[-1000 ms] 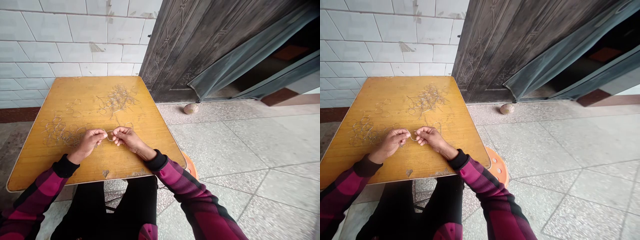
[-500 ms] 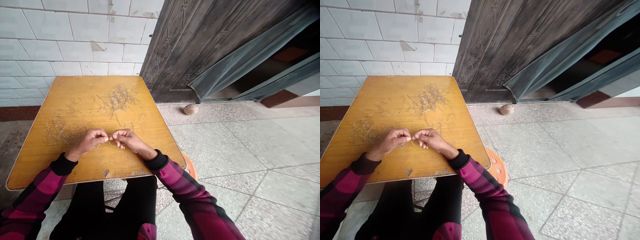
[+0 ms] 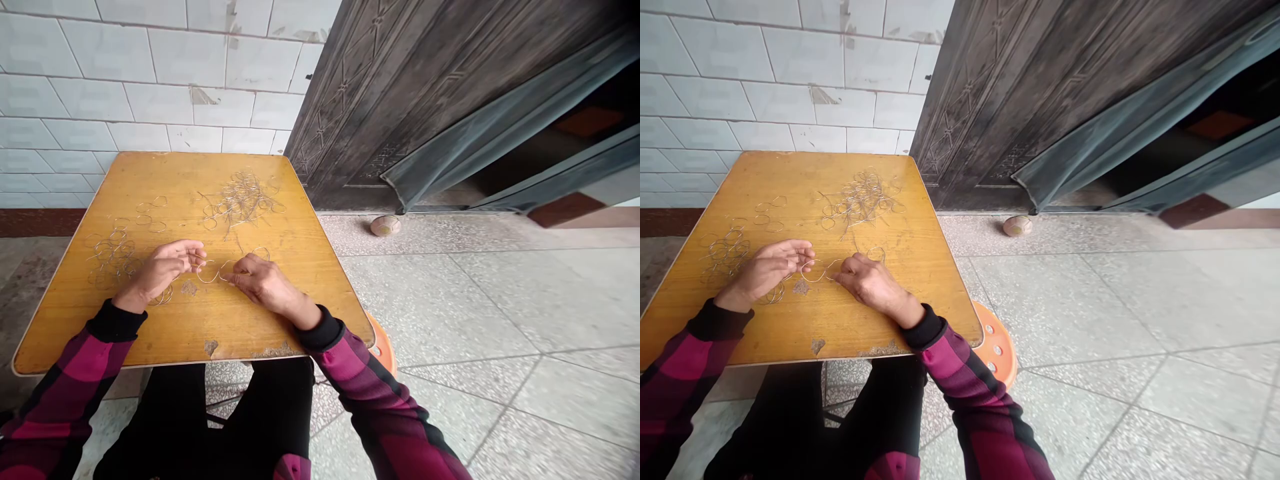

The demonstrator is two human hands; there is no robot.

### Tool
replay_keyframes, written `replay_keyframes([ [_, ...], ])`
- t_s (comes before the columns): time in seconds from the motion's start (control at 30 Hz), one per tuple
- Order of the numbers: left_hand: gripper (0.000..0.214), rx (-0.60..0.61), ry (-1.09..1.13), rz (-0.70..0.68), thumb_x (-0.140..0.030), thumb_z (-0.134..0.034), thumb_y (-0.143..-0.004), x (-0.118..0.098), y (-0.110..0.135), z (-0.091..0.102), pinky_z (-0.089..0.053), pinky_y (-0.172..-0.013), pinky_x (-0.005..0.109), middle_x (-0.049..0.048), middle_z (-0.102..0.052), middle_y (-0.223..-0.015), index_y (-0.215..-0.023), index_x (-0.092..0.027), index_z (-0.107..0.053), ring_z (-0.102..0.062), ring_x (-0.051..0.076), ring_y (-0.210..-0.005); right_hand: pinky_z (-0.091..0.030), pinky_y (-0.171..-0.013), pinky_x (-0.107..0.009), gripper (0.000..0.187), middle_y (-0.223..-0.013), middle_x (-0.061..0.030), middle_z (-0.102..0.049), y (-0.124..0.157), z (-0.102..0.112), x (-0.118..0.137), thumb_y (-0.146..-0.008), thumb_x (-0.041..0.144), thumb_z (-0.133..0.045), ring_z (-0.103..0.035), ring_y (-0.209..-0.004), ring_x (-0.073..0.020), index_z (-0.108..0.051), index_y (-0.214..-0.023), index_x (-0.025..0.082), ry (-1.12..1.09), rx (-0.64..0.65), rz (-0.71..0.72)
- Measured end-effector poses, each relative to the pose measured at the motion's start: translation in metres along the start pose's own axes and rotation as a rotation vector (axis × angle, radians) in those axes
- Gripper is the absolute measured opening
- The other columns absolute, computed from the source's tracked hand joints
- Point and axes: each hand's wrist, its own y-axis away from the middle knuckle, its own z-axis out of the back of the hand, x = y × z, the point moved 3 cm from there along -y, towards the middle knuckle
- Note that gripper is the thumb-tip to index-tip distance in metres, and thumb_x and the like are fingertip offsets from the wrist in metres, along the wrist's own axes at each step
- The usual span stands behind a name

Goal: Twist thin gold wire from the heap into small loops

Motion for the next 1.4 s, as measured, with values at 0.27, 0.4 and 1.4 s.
replay_keyframes([
  [0.27,0.027,0.066,-0.345,0.107,-0.039,-0.071,-0.071,0.006,-0.001,-0.017,-0.045,-0.063,0.027,0.0044,-0.065,-0.070,-0.082,-0.015,-0.072,-0.057,0.014,-0.064,-0.036,-0.065,-0.031,0.029,-0.091,-0.0077,-0.061,-0.002,-0.003,0.011,-0.101,0.020,-0.038,-0.049,-0.087,-0.0193,-0.067,-0.103,0.017,0.318,0.175,0.091],
  [0.4,0.018,0.166,-0.473,0.146,-0.032,-0.064,-0.073,0.013,-0.001,-0.023,-0.039,-0.056,0.025,0.0008,-0.058,-0.060,-0.068,-0.015,-0.068,-0.049,0.011,-0.055,-0.037,-0.069,-0.032,0.028,-0.090,-0.0076,-0.061,-0.004,-0.009,0.015,-0.101,0.018,-0.038,-0.048,-0.087,-0.0193,-0.066,-0.100,0.017,0.339,0.199,0.115],
  [1.4,0.024,-0.193,-0.538,-0.297,-0.025,-0.059,-0.079,0.015,0.002,-0.037,-0.035,-0.054,0.026,-0.0018,-0.054,-0.058,-0.057,-0.017,-0.058,-0.045,0.011,-0.056,-0.032,-0.065,-0.032,0.023,-0.062,-0.0008,-0.061,-0.009,-0.023,0.024,-0.098,0.016,-0.043,-0.050,-0.062,-0.0147,-0.066,-0.096,0.015,0.463,-0.072,-0.013],
])
